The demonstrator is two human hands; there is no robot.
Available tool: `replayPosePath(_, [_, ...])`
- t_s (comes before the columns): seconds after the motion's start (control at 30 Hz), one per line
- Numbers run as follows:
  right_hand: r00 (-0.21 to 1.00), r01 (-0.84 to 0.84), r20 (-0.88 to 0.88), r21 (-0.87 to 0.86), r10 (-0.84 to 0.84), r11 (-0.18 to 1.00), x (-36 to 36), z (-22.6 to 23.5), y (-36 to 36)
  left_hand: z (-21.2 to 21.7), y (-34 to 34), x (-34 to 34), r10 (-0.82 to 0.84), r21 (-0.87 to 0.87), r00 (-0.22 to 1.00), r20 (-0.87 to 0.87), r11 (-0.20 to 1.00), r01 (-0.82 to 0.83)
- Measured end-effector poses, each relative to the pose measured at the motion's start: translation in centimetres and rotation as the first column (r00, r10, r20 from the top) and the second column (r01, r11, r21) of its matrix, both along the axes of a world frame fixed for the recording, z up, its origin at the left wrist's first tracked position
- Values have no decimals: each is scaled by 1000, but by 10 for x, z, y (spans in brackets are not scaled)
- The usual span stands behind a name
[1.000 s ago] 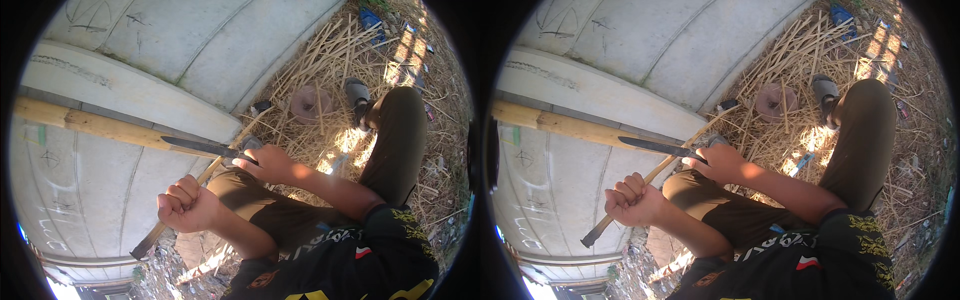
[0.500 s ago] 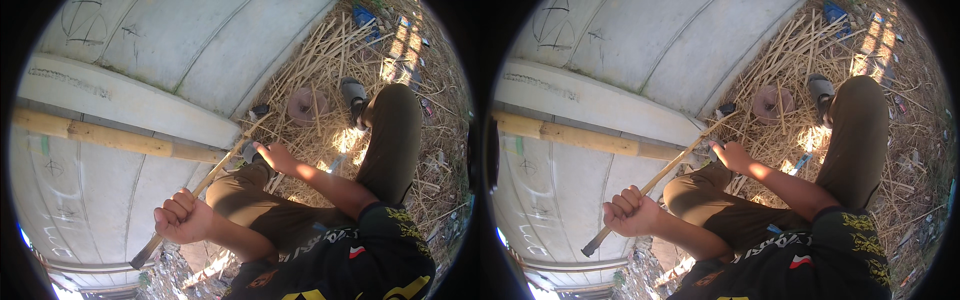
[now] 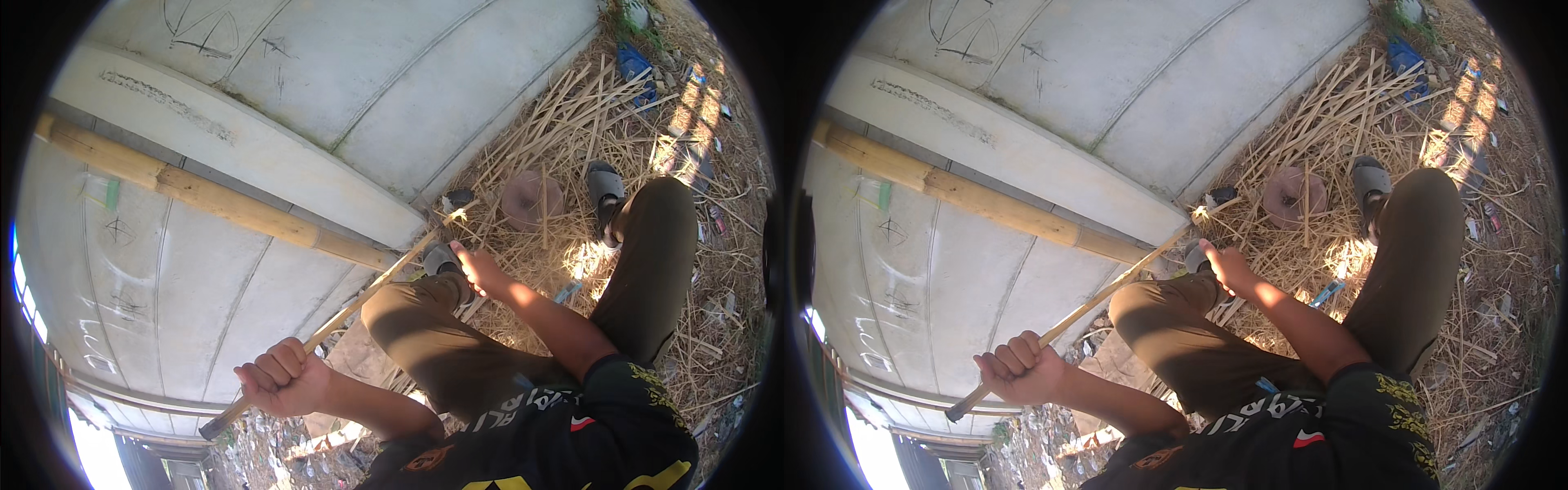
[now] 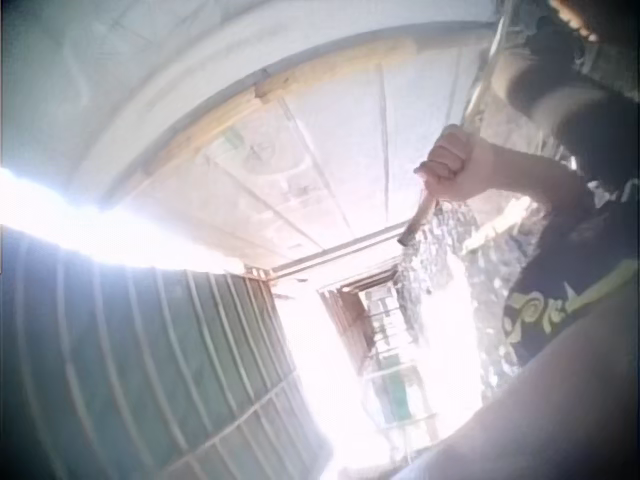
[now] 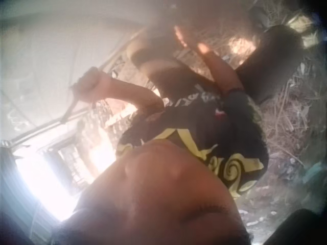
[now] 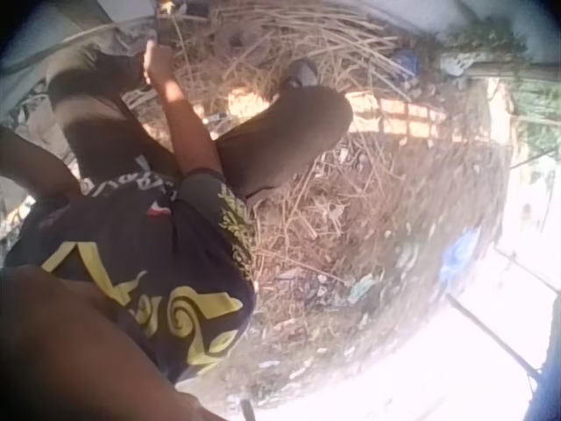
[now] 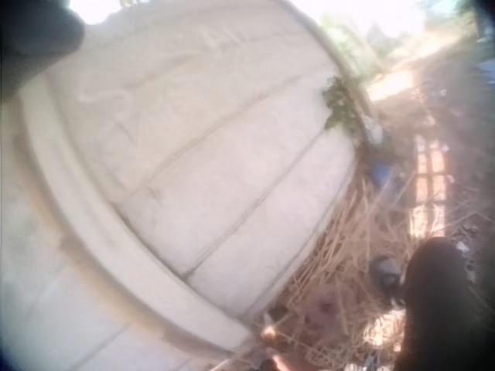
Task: The person sits on the ground and uses a knife to split a long bamboo pole into thin strips. They hold the bamboo with one hand and use the knife to shave and separate the material, creating a pile of bamboo strips.
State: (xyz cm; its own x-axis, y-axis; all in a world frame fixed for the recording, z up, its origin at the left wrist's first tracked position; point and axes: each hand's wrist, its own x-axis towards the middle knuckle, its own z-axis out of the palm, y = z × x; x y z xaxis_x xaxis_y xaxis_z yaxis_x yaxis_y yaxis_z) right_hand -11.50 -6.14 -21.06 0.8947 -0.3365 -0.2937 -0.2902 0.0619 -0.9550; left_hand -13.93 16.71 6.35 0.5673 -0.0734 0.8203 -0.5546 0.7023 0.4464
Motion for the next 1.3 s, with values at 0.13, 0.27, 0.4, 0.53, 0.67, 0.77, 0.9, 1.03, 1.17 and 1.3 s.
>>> replayPosePath(0.13, [875, 277, 484, -482, -11, 831, -1, 33, 15, -1, 6, 4, -80, -29, 996, 28, 996, 81])
replayPosePath(0.27, [862, 255, 464, -744, 203, 617, -24, 82, 13, 24, 15, -20, -85, -27, 992, 96, 996, 88])
replayPosePath(0.4, [971, 181, 238, -620, -37, 763, -8, 0, -39, 64, 37, -47, -157, 102, 987, 42, 983, 152])
replayPosePath(0.53, [993, -77, 85, -9, 78, 997, 1, 10, -34, 56, 39, -26, -185, 48, 982, 47, 982, 183])
replayPosePath(0.67, [979, -163, 117, -18, 164, 986, -8, 48, -1, 53, 38, -16, -151, 50, 988, 35, 988, 149])
replayPosePath(0.77, [902, -12, 338, -601, 267, 799, -33, 95, 22, 55, 38, -21, -99, 38, 994, 49, 995, 97])
replayPosePath(0.9, [985, 135, 169, -648, -32, 749, -23, 27, -20, 98, 70, -69, -99, 85, 991, 92, 992, 91])
replayPosePath(1.03, [948, 205, -161, -356, -276, 912, -18, -62, -84, 131, 112, -82, -144, 136, 987, 72, 982, 134])
replayPosePath(1.17, [956, 178, -179, -270, -231, 946, -14, -32, -66, 143, 146, -81, -107, 66, 987, 120, 993, 99])
replayPosePath(1.3, [986, 114, -69, -389, -153, 914, -19, -20, -71, 157, 166, -81, -118, 92, 985, 128, 990, 106])
